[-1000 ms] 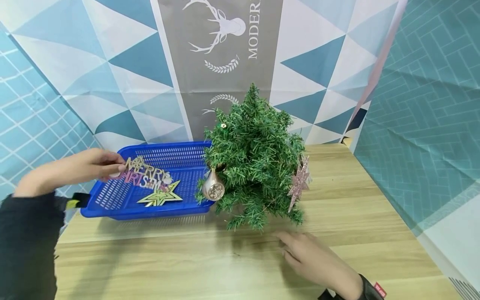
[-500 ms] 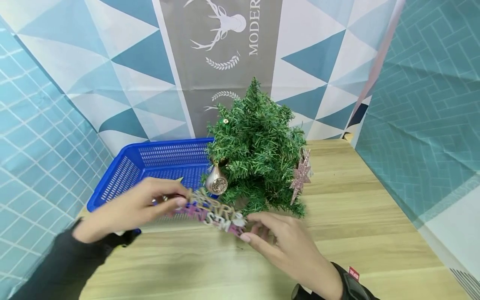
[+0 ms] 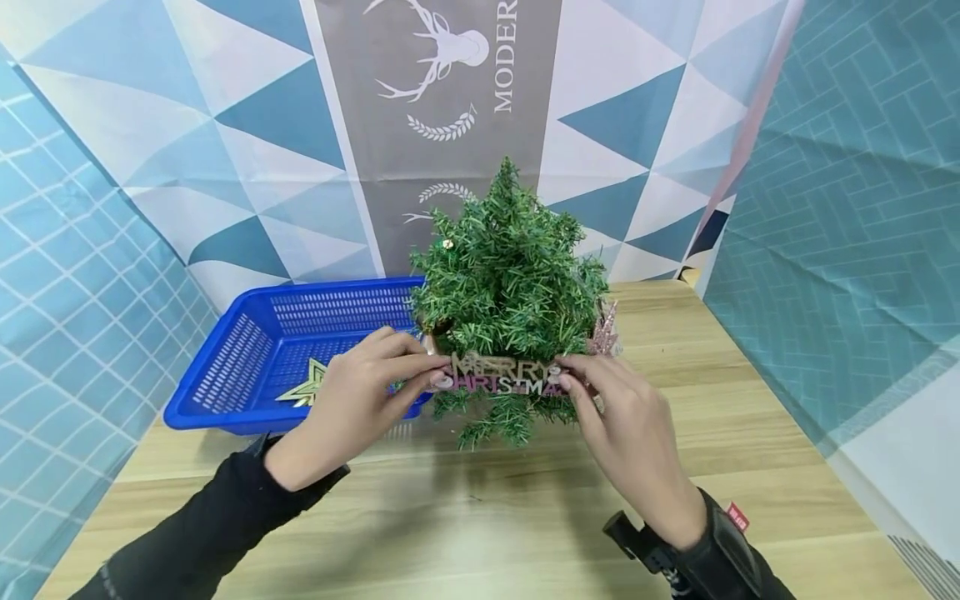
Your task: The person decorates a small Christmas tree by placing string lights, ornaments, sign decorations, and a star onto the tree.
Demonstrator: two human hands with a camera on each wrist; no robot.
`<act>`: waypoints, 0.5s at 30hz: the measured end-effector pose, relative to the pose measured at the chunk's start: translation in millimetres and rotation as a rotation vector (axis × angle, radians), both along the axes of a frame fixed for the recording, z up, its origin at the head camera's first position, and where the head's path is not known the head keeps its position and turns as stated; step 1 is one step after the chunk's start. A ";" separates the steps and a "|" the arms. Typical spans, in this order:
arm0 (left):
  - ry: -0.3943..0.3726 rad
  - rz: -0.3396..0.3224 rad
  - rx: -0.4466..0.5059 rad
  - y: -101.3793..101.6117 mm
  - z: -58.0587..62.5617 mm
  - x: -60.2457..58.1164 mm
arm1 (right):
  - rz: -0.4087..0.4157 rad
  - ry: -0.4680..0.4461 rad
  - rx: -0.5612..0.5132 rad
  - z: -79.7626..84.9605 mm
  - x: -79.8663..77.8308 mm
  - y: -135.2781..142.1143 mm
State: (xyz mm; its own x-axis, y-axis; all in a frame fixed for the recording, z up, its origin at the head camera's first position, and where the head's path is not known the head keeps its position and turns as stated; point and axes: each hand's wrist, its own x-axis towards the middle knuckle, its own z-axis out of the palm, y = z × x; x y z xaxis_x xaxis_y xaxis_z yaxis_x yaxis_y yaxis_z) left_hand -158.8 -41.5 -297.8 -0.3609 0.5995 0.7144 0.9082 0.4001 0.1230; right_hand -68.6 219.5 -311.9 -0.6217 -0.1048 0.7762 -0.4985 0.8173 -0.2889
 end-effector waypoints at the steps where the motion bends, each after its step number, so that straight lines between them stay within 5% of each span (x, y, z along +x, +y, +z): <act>1: 0.058 0.036 0.000 3.3 -1.0 -1.7 | -0.038 0.016 0.015 0.2 -1.6 0.5; 5: 0.184 0.114 0.024 12.8 -6.2 -6.8 | -0.141 0.089 0.073 -2.7 -8.3 0.6; 15: 0.370 0.193 0.007 25.0 -18.0 -17.4 | -0.225 0.277 0.122 -21.6 -28.7 -3.1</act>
State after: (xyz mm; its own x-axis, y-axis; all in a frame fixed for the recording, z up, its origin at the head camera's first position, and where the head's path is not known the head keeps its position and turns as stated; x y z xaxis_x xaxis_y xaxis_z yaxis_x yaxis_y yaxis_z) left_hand -176.2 -16.6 -315.8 -0.1842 0.5406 0.8209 0.8002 0.5674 -0.1941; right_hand -97.3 216.3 -333.5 -0.4084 -0.0915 0.9082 -0.3476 0.9356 -0.0620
